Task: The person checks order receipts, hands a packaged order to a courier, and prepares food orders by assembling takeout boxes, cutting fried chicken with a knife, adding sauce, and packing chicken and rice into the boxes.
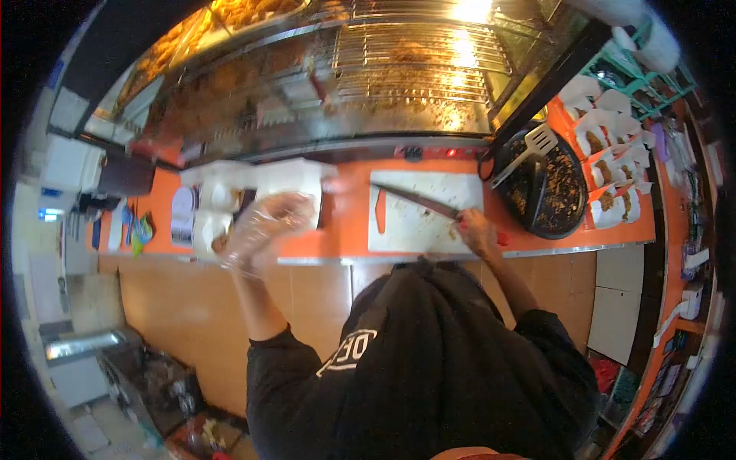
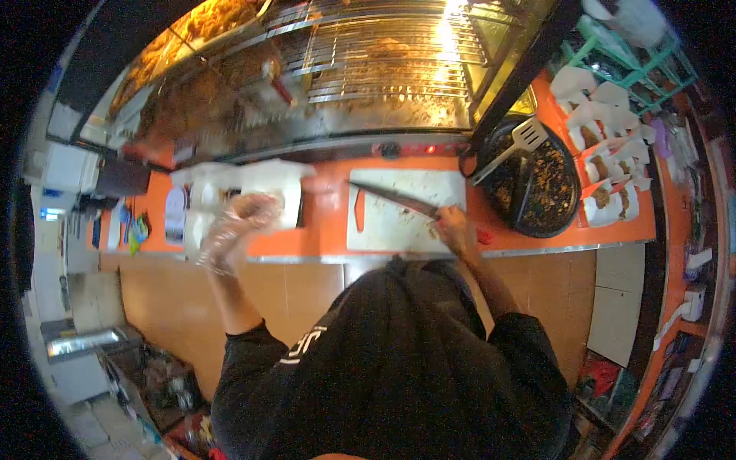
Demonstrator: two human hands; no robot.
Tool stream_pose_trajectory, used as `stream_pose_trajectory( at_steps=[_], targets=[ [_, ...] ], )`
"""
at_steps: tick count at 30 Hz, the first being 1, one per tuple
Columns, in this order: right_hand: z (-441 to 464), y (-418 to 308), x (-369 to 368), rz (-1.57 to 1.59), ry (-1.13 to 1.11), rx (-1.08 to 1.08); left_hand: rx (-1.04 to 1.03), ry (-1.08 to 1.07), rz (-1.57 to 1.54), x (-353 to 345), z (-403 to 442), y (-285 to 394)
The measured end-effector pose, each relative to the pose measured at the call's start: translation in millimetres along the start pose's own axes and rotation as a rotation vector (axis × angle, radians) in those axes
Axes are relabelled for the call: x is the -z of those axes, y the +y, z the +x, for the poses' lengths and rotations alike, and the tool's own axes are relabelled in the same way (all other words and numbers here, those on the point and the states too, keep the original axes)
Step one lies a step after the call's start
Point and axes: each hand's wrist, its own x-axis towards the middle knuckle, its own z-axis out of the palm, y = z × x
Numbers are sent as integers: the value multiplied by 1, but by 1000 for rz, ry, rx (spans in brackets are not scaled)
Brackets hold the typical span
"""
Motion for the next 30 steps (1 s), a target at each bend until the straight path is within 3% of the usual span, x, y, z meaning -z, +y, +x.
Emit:
stream_pose_trajectory(
  at_steps=[3, 5, 7, 9, 11, 12, 13, 15, 16, 19, 20, 30],
  targets=[
    [14, -2, -3, -110, -21, 17, -33, -260, -122, -39, 45, -4],
    [15, 5, -8, -178, 37, 108, -36, -195, -111, -80, 53, 21],
    [17, 8, -3, -132, 105, 197, -136, -192, -368, -111, 68, 5],
    [28, 0, 18, -89, 152, 202, -66, -281, -371, -126, 75, -1],
    [41, -10, 40, 333, -81, -34, -103, -467, -407, -150, 84, -9],
    [50, -17, 52, 721, -184, -159, -106, -468, -398, -163, 87, -11],
    [58, -22, 62, 725, -179, -156, -55, -478, -452, -176, 90, -12],
    [70, -29, 80, 1228, -188, -159, -1, -478, -508, -196, 97, -10],
    [74, -32, 91, 1313, -225, -81, 14, -482, -516, -204, 100, -9],
    [80, -15, 106, 1312, -307, -38, 26, -437, -517, -213, 103, -3],
    [80, -11, 114, 1321, -413, -137, 28, -406, -510, -214, 104, -1],
    [84, 17, 116, 1304, -413, -164, 65, -444, -554, -238, 108, 0]
  ],
)
